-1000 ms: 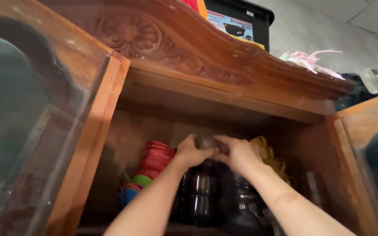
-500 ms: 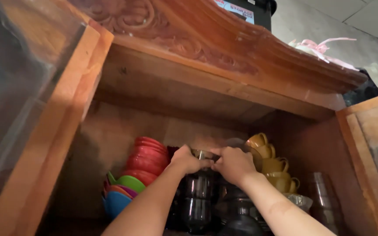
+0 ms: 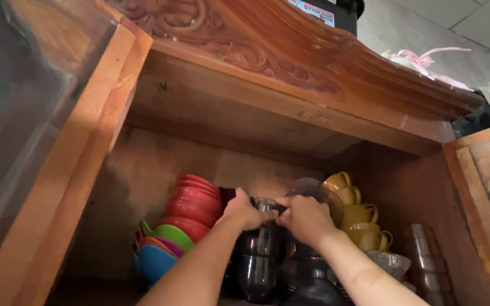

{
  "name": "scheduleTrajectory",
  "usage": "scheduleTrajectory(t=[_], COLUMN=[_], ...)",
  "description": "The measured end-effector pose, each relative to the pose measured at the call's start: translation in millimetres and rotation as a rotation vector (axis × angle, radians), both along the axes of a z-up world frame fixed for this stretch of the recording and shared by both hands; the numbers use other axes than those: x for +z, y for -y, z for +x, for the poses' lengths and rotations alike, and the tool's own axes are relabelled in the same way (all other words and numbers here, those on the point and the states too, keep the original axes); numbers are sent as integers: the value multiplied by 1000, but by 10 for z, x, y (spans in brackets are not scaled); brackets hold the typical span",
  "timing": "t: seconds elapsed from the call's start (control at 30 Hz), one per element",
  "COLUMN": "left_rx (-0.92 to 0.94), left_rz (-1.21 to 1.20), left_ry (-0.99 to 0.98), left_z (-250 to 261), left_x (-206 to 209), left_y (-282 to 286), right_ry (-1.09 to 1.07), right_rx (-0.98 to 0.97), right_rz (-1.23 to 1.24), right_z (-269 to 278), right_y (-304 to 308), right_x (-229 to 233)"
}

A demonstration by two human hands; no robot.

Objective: Organize glass bowls and cups from a dining table into a wooden cupboard.

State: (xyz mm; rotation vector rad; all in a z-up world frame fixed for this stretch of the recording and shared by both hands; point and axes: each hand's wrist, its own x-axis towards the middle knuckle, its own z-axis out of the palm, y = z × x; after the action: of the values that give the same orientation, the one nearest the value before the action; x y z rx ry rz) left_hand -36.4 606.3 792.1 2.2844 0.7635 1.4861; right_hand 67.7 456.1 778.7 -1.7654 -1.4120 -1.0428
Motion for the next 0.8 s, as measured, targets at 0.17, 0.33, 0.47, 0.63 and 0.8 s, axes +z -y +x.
scheduleTrajectory(t=[0.17, 0.33, 0.47, 0.63, 0.8], left_rx=[-35, -61, -92, -170, -168], left_rz=[-4, -147, -144, -230, -239], left_ry=[23, -42, -71, -105, -119], left_z=[-103, -180, -250, -212, -227], left_x=[-83, -96, -157, -239, -239], left_y=[131, 259, 336, 286, 330], right_ry=[47, 52, 66, 15, 7], right_rx=[-30, 20, 67, 13, 39], right_rz=[-63, -37, 2, -3, 14], right_z=[35, 29, 88, 384, 513], right_y=[-9, 21, 89, 273, 565], right_x=[-5, -26, 66, 326, 310])
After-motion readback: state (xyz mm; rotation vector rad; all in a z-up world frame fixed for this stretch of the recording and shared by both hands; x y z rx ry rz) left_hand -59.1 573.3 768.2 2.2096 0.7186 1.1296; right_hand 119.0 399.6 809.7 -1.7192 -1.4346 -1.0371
